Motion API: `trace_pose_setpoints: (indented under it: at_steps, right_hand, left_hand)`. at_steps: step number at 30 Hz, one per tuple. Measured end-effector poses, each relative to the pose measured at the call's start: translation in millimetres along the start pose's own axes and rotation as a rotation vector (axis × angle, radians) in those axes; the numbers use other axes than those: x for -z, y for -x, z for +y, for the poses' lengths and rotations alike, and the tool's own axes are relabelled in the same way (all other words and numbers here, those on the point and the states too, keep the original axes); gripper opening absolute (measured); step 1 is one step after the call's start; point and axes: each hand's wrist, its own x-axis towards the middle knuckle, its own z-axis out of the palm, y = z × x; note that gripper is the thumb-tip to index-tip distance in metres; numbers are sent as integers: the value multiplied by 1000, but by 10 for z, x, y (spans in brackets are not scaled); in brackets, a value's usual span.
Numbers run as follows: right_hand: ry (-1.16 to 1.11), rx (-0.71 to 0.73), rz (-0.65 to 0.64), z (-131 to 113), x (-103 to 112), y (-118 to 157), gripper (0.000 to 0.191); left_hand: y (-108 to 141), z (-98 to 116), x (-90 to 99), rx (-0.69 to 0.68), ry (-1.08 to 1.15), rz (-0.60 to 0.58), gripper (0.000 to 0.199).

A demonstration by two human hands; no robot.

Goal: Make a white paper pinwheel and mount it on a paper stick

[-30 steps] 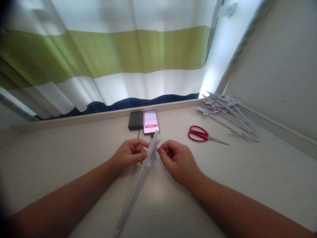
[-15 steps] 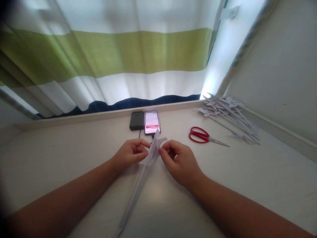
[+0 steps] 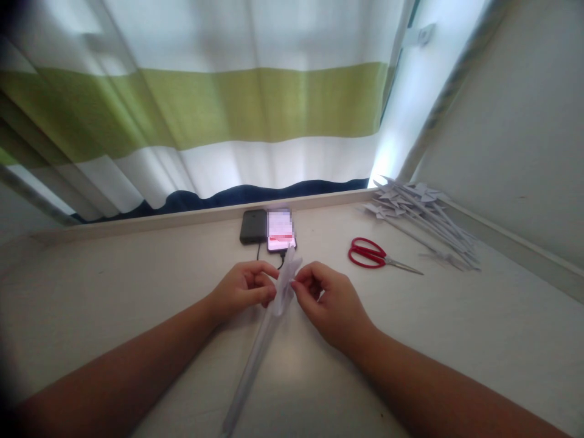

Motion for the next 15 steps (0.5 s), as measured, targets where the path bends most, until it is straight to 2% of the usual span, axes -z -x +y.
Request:
trace_pose_setpoints:
  at_steps: [10, 15]
  right_hand:
    - [36, -14, -1, -38, 16, -6, 13]
    - [41, 0, -13, -41, 13, -9, 7]
  left_hand:
    - [-1, -1, 1, -7, -23, -14, 31]
    - [1, -9, 5, 2, -6, -13, 34]
